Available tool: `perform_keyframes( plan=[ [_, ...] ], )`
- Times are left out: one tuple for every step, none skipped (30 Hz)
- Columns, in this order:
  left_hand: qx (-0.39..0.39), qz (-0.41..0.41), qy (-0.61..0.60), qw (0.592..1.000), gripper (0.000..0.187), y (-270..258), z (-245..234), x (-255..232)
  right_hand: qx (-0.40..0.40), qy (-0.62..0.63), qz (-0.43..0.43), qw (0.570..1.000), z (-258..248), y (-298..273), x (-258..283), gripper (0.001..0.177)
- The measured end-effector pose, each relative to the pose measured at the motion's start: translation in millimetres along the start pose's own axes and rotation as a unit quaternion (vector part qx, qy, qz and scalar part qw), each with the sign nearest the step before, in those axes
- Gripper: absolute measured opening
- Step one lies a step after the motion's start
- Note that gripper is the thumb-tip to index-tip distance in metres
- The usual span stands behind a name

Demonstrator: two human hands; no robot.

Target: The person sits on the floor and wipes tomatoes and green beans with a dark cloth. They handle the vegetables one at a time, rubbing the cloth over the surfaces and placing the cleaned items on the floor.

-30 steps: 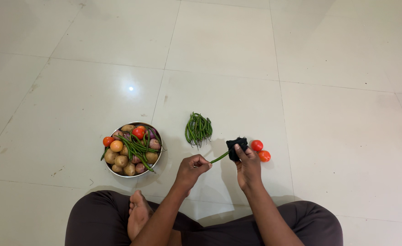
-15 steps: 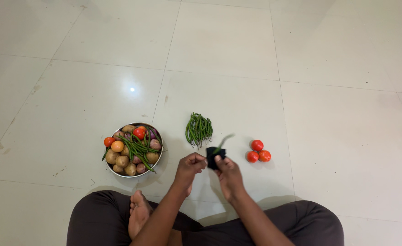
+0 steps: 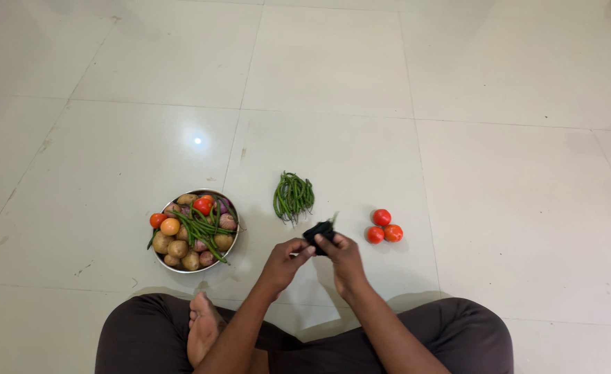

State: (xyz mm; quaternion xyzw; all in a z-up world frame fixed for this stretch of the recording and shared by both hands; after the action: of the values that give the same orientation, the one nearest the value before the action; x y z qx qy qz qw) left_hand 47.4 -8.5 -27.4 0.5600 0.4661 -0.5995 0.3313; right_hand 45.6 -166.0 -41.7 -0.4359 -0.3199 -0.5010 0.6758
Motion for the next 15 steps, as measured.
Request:
perform_keyframes(
  plan=[
    [0.007,0.001,0.003,1.000,0.017,1,1,4,0.014,-0.013,0.002,1.000,2,-2,-1,0.020],
    [0.008,-0.006,-0.002,1.000,0.017,1,0,7,0.018,-0.009,0.000,1.000,1,-3,-1,0.021],
    [0.009,-0.012,-0.007,1.000,0.017,3,-2,9,0.024,-0.005,-0.003,1.000,1,-2,1,0.021],
    [0.010,-0.018,-0.012,1.000,0.017,3,-3,10,0.029,-0.001,-0.006,1.000,0,-1,3,0.021],
    [0.003,-0.017,0.010,1.000,0.017,3,-5,9,0.015,0.016,-0.005,1.000,-2,1,5,0.021],
    [-0.004,-0.015,0.032,0.999,0.017,2,-6,8,0.001,0.033,-0.004,0.999,-6,4,8,0.020],
    [-0.011,-0.014,0.054,0.998,0.017,2,-6,6,-0.013,0.050,-0.003,0.999,-10,6,11,0.020],
    [-0.019,-0.020,0.047,0.999,0.016,1,-5,6,-0.018,0.059,-0.014,0.998,-14,8,16,0.020],
    [-0.027,-0.025,0.041,0.998,0.015,0,-5,6,-0.021,0.068,-0.025,0.997,-18,9,20,0.020],
    [-0.035,-0.030,0.034,0.998,0.015,-1,-6,7,-0.025,0.077,-0.037,0.996,-23,11,24,0.020],
    [-0.044,-0.036,0.046,0.997,0.015,0,-7,8,-0.038,0.092,-0.044,0.994,-28,13,28,0.020],
    [-0.053,-0.042,0.058,0.996,0.015,0,-9,11,-0.051,0.107,-0.052,0.992,-32,15,30,0.019],
    [-0.062,-0.047,0.070,0.995,0.015,2,-11,14,-0.063,0.122,-0.059,0.989,-38,16,33,0.019],
    [-0.077,-0.053,0.062,0.994,0.015,6,-15,18,-0.071,0.131,-0.072,0.986,-43,19,37,0.019],
    [-0.093,-0.061,0.053,0.992,0.015,8,-20,22,-0.078,0.141,-0.082,0.983,-49,20,41,0.018]
  ],
)
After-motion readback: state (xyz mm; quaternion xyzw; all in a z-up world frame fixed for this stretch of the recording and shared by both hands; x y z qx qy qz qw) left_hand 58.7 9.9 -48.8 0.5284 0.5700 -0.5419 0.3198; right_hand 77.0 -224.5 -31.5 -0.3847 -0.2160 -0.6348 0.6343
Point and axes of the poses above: each hand's wrist, its own y-axis towards the middle knuckle, its own z-axis out of the palm, x = y × z, the point moved 5 cm from there along y, towards the middle knuckle, and after that the axes turned 8 degrees about x, right-handed, at the moved point
